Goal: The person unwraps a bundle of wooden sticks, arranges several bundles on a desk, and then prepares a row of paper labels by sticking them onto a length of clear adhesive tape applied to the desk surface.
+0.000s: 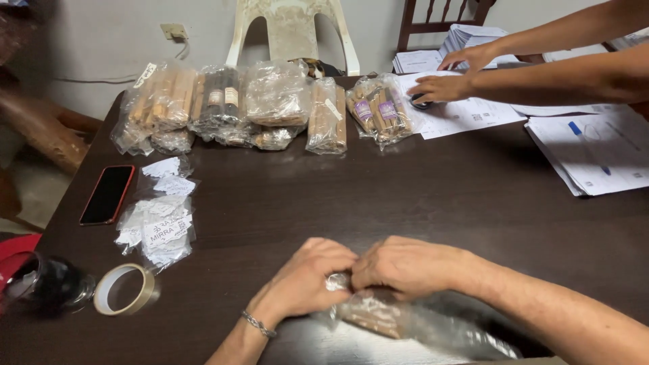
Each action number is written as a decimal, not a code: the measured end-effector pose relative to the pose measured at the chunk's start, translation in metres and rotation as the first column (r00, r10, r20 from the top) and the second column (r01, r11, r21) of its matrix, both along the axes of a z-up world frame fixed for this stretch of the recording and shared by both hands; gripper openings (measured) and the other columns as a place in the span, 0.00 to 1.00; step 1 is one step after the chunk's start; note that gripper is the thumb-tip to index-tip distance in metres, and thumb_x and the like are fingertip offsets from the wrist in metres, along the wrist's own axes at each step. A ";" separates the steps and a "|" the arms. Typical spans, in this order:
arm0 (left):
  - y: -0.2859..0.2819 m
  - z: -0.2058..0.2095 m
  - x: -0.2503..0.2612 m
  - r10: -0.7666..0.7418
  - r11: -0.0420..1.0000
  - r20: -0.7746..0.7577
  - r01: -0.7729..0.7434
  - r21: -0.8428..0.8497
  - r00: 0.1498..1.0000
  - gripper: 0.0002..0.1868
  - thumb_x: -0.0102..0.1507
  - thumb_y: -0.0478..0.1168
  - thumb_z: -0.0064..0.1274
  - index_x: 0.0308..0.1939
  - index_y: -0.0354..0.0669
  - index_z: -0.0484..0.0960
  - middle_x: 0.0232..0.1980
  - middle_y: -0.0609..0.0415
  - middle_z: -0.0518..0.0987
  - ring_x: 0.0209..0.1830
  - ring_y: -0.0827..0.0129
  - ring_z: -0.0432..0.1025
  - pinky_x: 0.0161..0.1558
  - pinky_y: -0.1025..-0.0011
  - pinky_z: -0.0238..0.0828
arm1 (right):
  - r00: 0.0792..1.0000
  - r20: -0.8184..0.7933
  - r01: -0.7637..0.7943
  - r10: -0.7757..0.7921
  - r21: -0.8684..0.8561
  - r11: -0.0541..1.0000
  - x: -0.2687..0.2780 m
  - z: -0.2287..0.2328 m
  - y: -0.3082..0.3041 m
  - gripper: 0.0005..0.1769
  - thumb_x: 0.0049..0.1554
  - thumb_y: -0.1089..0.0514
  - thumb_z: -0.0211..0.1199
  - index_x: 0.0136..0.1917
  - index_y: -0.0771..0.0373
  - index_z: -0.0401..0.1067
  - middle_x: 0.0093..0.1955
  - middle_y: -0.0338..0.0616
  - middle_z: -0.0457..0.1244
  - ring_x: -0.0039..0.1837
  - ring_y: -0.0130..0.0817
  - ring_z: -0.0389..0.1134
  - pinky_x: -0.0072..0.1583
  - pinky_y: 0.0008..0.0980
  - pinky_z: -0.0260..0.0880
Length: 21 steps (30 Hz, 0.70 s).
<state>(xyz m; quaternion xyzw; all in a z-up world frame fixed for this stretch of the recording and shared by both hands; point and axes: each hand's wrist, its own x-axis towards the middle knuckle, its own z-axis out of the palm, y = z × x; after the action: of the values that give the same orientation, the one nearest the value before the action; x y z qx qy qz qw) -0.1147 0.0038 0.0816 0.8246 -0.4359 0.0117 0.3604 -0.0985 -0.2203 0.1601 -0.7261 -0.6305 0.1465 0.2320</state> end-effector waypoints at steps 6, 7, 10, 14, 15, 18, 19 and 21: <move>-0.006 -0.007 -0.016 0.021 0.993 0.081 -0.030 0.112 0.997 0.12 0.64 0.52 0.56 0.45 0.53 0.85 0.43 0.63 0.80 0.40 0.63 0.71 0.46 0.64 0.60 | 0.994 0.107 0.035 -0.010 -0.235 0.971 -0.014 -0.012 -0.012 0.05 0.55 0.61 0.60 0.46 0.59 0.68 0.39 0.41 0.64 0.34 0.51 0.67 0.32 0.47 0.62; -0.006 -0.009 -0.018 0.023 0.993 0.080 -0.032 0.112 0.997 0.12 0.64 0.52 0.56 0.45 0.53 0.85 0.43 0.63 0.80 0.40 0.63 0.71 0.46 0.64 0.60 | 0.994 0.107 0.033 -0.007 -0.235 0.971 -0.017 -0.012 -0.012 0.05 0.55 0.61 0.60 0.46 0.59 0.68 0.39 0.41 0.64 0.34 0.51 0.67 0.32 0.47 0.62; -0.009 -0.014 -0.026 0.078 0.985 0.062 -0.087 0.148 0.995 0.09 0.64 0.45 0.54 0.46 0.59 0.86 0.37 0.63 0.79 0.37 0.64 0.69 0.45 0.64 0.62 | 0.955 0.269 -0.078 0.122 -0.166 0.983 -0.026 -0.014 -0.014 0.02 0.61 0.63 0.57 0.47 0.63 0.69 0.41 0.47 0.65 0.40 0.52 0.69 0.36 0.49 0.68; -0.013 -0.011 -0.033 0.121 0.982 0.124 -0.137 0.129 0.985 0.06 0.64 0.45 0.51 0.40 0.55 0.84 0.35 0.61 0.77 0.34 0.60 0.70 0.38 0.61 0.65 | 0.905 0.398 -0.109 0.148 -0.118 0.987 -0.027 -0.015 -0.017 0.06 0.62 0.65 0.59 0.43 0.62 0.66 0.40 0.47 0.62 0.36 0.48 0.65 0.37 0.46 0.66; -0.014 -0.010 -0.034 0.125 0.982 0.161 -0.146 0.124 0.979 0.07 0.62 0.46 0.52 0.36 0.51 0.81 0.33 0.59 0.75 0.32 0.58 0.70 0.35 0.59 0.67 | 0.887 0.429 -0.134 0.170 -0.112 0.985 -0.025 -0.015 -0.017 0.05 0.63 0.64 0.59 0.43 0.61 0.67 0.41 0.48 0.63 0.37 0.47 0.65 0.41 0.45 0.67; -0.023 -0.017 -0.036 0.171 0.985 0.224 -0.173 -0.012 0.959 0.05 0.60 0.34 0.49 0.29 0.43 0.73 0.32 0.58 0.71 0.27 0.61 0.64 0.21 0.59 0.59 | 0.876 0.456 -0.132 0.159 -0.089 0.987 -0.025 -0.008 -0.015 0.08 0.62 0.65 0.59 0.40 0.60 0.65 0.39 0.45 0.61 0.38 0.45 0.64 0.40 0.42 0.64; -0.023 -0.021 -0.036 0.171 0.985 0.225 -0.173 -0.012 0.959 0.05 0.60 0.34 0.49 0.29 0.43 0.73 0.32 0.58 0.71 0.27 0.61 0.64 0.21 0.59 0.59 | 0.875 0.457 -0.132 0.158 -0.089 0.987 -0.024 -0.010 -0.015 0.08 0.62 0.65 0.59 0.40 0.60 0.65 0.39 0.45 0.61 0.38 0.45 0.64 0.40 0.42 0.64; -0.024 -0.028 -0.038 0.169 0.983 0.285 -0.181 0.017 0.943 0.04 0.60 0.36 0.51 0.30 0.45 0.74 0.33 0.58 0.72 0.29 0.60 0.67 0.20 0.58 0.61 | 0.881 0.442 -0.130 0.169 -0.117 0.985 -0.025 -0.013 -0.017 0.08 0.62 0.63 0.58 0.40 0.60 0.66 0.40 0.45 0.61 0.38 0.45 0.64 0.39 0.43 0.64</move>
<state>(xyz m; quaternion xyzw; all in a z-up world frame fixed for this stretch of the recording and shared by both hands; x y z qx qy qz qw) -0.1524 -0.0199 0.0535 0.8575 -0.4080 0.1518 0.2741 -0.1234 -0.2368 0.1475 -0.6985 -0.7144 0.0181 0.0373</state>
